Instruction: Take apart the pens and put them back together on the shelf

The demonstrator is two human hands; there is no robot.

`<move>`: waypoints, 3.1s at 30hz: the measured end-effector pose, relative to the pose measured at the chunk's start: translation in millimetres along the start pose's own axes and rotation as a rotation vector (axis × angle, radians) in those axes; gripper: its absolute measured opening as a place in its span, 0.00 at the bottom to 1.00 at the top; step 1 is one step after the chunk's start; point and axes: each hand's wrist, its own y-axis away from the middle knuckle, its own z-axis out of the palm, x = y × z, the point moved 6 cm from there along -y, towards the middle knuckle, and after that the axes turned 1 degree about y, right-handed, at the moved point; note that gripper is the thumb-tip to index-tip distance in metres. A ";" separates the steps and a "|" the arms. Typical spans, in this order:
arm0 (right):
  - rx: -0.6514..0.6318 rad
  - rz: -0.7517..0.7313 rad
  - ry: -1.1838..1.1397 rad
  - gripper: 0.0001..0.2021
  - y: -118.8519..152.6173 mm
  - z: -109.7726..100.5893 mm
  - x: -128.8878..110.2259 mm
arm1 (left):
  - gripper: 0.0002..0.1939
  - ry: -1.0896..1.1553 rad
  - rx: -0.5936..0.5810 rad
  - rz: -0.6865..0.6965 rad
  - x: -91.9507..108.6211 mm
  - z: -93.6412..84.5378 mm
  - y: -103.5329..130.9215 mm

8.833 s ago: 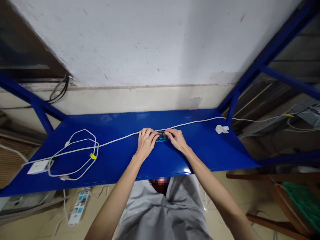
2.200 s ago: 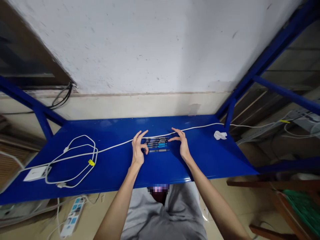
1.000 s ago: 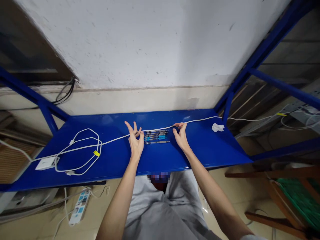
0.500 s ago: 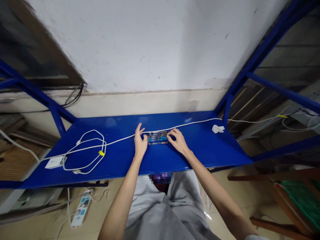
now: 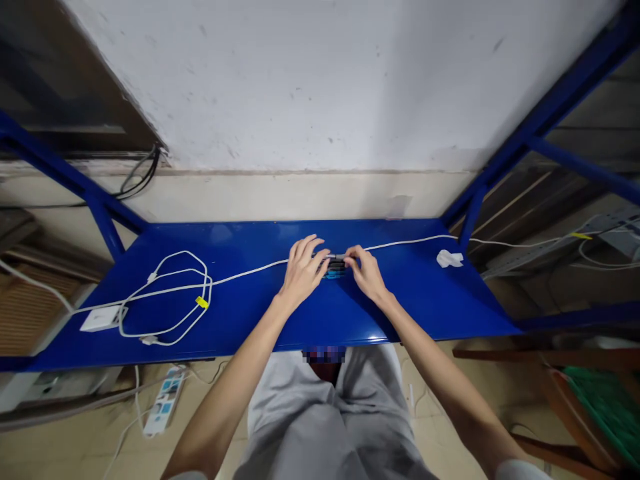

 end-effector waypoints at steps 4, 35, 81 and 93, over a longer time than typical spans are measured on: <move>0.032 0.061 -0.180 0.18 -42.5 7.6 20.9 | 0.15 -0.094 -0.087 0.015 -29.1 19.0 -31.9; 0.061 -0.147 0.051 0.16 -32.1 32.1 16.2 | 0.12 -0.159 -0.153 -0.100 -57.8 41.9 -8.3; 0.093 -0.238 -0.022 0.08 -26.8 27.3 7.6 | 0.17 -0.097 -0.043 -0.011 -47.4 36.3 -8.4; 0.097 -0.193 0.023 0.07 -26.5 27.9 10.2 | 0.19 -0.139 -0.076 -0.138 -49.6 41.2 -4.6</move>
